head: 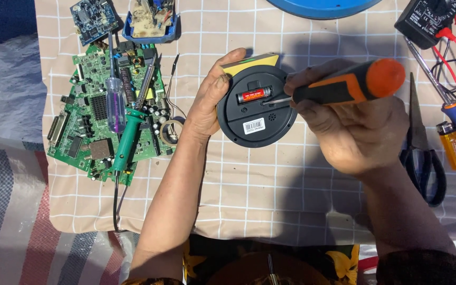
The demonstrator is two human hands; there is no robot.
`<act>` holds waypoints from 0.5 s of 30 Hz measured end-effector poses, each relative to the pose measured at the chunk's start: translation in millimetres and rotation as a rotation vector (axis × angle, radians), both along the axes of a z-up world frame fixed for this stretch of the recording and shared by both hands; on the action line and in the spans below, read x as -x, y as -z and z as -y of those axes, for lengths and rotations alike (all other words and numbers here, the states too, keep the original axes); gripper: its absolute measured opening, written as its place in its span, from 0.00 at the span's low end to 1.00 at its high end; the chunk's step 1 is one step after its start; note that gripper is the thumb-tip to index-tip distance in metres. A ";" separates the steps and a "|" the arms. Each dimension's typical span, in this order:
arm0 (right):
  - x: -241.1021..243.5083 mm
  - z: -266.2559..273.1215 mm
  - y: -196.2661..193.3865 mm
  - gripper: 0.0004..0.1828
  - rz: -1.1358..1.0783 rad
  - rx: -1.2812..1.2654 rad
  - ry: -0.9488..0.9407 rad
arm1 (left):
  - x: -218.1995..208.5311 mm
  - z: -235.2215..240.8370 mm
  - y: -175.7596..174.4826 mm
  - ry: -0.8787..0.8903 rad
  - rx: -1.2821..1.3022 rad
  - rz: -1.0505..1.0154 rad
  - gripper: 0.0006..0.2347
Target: The person uses a screwdriver to pry open the battery compartment of a small circular device. They then remove the battery, reposition it, and close the compartment cover.
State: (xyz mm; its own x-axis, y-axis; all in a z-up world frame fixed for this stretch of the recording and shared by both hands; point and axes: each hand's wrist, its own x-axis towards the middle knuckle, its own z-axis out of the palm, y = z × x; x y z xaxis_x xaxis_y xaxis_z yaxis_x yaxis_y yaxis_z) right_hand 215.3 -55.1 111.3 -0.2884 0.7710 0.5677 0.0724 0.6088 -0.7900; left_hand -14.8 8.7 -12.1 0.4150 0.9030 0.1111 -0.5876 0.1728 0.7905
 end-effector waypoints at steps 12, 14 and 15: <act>4.0 9.7 -15.7 0.21 0.212 -0.069 0.170 | -0.8 0.1 -2.9 0.000 0.026 -0.018 0.31; 7.3 11.2 -18.5 0.20 0.216 -0.054 0.168 | -0.7 -0.3 -1.6 0.000 0.016 -0.014 0.31; 9.1 12.0 -19.8 0.18 0.220 -0.038 0.165 | -0.5 -0.3 -0.7 -0.001 0.006 -0.009 0.30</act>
State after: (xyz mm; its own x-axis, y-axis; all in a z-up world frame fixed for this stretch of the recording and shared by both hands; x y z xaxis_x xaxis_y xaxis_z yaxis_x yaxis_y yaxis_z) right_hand 206.1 -67.2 131.1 -0.2806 0.7971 0.5348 0.3405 0.6036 -0.7210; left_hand -14.3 8.9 -11.4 0.4155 0.9039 0.1021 -0.5805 0.1771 0.7948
